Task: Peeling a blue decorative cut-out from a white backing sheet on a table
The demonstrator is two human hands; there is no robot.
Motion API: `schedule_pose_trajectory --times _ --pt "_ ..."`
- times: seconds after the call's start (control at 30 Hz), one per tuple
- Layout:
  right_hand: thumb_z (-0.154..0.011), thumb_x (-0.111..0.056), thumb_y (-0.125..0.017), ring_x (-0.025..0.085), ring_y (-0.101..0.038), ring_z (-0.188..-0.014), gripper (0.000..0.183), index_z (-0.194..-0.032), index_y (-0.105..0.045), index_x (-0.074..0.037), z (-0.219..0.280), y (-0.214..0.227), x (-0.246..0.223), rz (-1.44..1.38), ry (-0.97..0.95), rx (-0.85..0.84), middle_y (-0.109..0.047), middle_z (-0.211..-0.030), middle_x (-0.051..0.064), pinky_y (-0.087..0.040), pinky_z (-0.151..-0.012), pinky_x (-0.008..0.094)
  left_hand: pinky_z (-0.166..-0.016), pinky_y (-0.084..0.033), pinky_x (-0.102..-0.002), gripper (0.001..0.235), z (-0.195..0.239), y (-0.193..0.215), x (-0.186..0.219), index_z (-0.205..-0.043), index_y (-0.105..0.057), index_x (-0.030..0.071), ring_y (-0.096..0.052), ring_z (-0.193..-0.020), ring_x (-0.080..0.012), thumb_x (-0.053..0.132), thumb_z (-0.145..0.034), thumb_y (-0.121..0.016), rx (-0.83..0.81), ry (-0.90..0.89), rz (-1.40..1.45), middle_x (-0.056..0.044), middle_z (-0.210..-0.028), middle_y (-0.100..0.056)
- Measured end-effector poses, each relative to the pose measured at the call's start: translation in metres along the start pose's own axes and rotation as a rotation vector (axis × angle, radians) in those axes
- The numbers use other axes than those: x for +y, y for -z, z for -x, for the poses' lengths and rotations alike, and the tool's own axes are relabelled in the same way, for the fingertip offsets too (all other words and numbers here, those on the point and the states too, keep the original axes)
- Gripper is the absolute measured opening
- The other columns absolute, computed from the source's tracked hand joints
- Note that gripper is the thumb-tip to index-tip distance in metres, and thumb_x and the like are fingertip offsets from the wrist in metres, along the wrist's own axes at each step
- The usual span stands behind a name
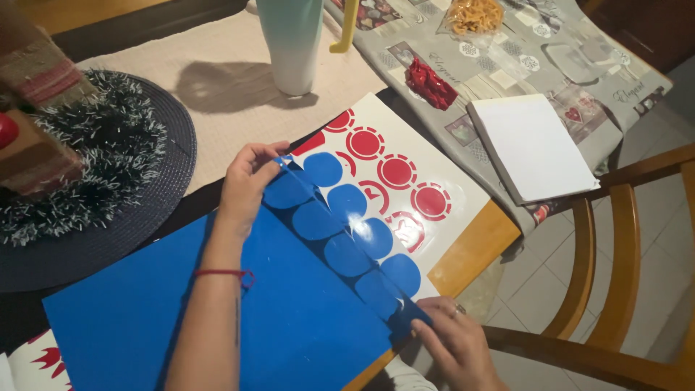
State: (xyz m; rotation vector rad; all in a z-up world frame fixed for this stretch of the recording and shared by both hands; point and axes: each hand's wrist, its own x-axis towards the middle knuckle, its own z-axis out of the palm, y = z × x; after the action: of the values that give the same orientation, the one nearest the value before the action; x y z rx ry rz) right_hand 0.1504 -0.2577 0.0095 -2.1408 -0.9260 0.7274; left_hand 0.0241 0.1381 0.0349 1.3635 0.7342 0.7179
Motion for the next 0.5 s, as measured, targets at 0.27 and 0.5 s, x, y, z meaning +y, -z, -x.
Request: schedule_pose_trajectory --times 0.27,0.5 --pt "-0.095 -0.025 -0.071 0.027 -0.086 -0.105 0.034 -0.119 -0.085 -0.005 -0.011 0.009 -0.012 -0.384 -0.193 0.017 -0.086 -0.118 0.013 -0.077 -0.09 0.042 -0.095 -0.063 -0.031 0.01 -0.019 -0.003 -0.019 -0.114 -0.064 0.014 -0.074 -0.106 -0.0173 0.01 -0.105 -0.065 -0.019 -0.04 0.088 -0.01 -0.103 -0.079" --pt "-0.092 -0.027 -0.069 0.034 -0.087 -0.107 0.063 -0.154 -0.063 -0.017 -0.014 0.01 -0.008 -0.467 -0.276 -0.002 -0.073 -0.145 0.013 -0.079 -0.088 0.049 -0.089 -0.058 -0.022 0.011 -0.026 -0.007 -0.022 -0.115 -0.073 0.011 -0.07 -0.09 -0.0096 0.015 -0.106 -0.068 0.03 -0.06 0.044 -0.005 -0.092 -0.075"
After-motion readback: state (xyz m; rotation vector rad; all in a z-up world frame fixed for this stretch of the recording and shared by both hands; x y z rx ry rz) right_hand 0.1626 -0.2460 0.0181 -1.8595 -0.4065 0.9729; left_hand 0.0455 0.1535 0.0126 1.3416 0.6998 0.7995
